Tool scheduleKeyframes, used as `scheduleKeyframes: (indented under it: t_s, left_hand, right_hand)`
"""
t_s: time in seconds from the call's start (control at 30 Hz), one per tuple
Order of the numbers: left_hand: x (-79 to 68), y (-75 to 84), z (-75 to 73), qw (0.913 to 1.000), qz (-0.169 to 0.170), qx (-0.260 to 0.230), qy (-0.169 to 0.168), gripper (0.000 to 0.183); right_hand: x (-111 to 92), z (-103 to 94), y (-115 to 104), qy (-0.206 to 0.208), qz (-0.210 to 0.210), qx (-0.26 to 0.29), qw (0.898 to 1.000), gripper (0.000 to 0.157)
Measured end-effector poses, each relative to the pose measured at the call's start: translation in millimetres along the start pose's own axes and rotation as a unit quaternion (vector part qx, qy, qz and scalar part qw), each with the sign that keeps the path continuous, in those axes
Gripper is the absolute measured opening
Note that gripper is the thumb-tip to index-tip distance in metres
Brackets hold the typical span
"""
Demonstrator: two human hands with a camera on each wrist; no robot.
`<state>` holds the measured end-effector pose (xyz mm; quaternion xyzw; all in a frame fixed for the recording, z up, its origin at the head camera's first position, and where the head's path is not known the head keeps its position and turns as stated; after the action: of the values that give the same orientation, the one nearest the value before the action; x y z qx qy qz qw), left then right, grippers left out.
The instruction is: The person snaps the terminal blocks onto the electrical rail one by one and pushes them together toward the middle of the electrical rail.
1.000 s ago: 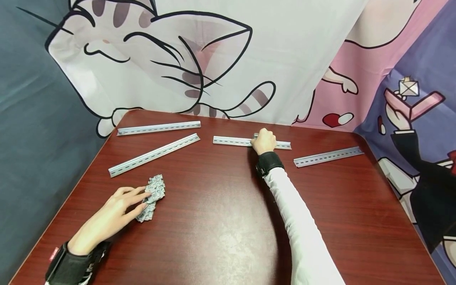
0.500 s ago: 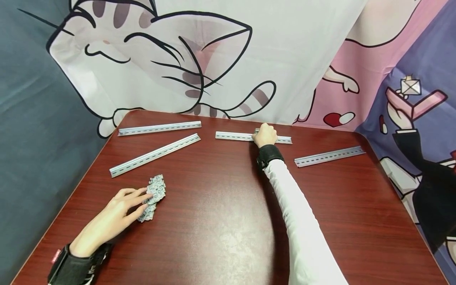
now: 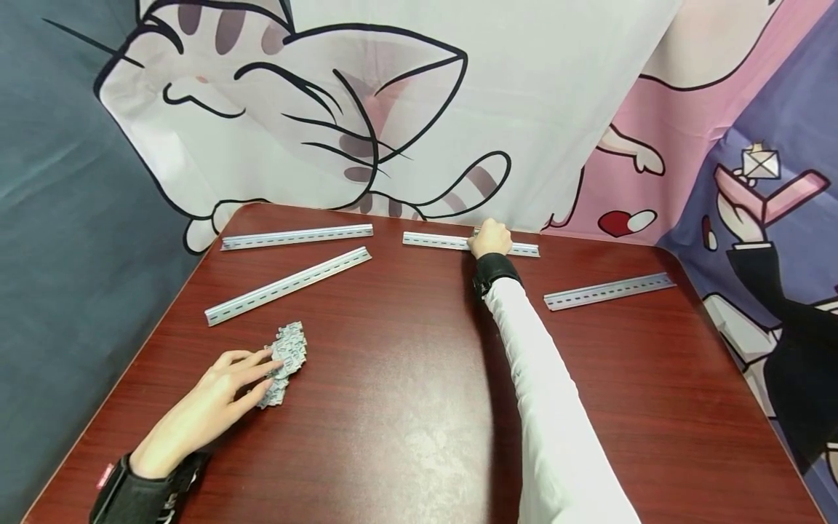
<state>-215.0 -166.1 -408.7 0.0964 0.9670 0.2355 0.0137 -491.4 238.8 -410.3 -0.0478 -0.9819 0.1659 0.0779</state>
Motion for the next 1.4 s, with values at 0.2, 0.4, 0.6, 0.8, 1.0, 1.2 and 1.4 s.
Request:
scheduleKeyframes:
  t_s: [0.2,0.4,0.6,0.8,1.0,1.2,1.4]
  left_hand:
    - [-0.3,1.6,4.7,0.9999,-0.005,-0.009,-0.002,0.035]
    - [-1.8,3.8,8.9,0.9998,-0.013,-0.016,-0.003,0.035]
    - [-2.2,10.8,14.5,0.9999,-0.002,-0.017,-0.001,0.034]
    - [0.6,17.6,16.6,0.9996,0.004,-0.027,-0.008,0.033]
    - [3.3,20.4,10.2,0.9997,0.020,-0.013,-0.005,0.032]
    - [14.5,17.7,-12.7,0.9986,0.046,0.000,0.026,0.032]
    - [42.2,15.6,-31.5,0.9978,0.064,0.005,0.014,0.032]
  right_hand:
    - [7,-0.7,9,-0.007,0.009,-0.007,1.000,0.035]
    - [6,-2.2,18,-0.006,0.021,-0.011,1.000,0.036]
    - [6,-1.3,29,-0.006,0.026,-0.010,1.000,0.036]
    - [-5,-5.8,35,0.021,0.004,-0.007,1.000,0.037]
    - [-30,-31.2,54,0.053,-0.005,0.003,0.999,0.060]
    - [-61,-74.9,93,0.029,-0.033,0.016,0.999,0.041]
    - [-91,-89.6,136,-0.020,-0.089,-0.008,0.996,0.032]
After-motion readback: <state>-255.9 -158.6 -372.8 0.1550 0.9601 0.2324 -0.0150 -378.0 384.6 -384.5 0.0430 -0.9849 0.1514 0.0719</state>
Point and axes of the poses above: each hand's wrist, its own x-axis towards the middle knuckle, its own z-axis out of the palm, y = z × x, the point moved 9 cm from there along x, towards the middle knuckle, and after that the axes turned 12 degrees about -z, right-handed, at the moved point
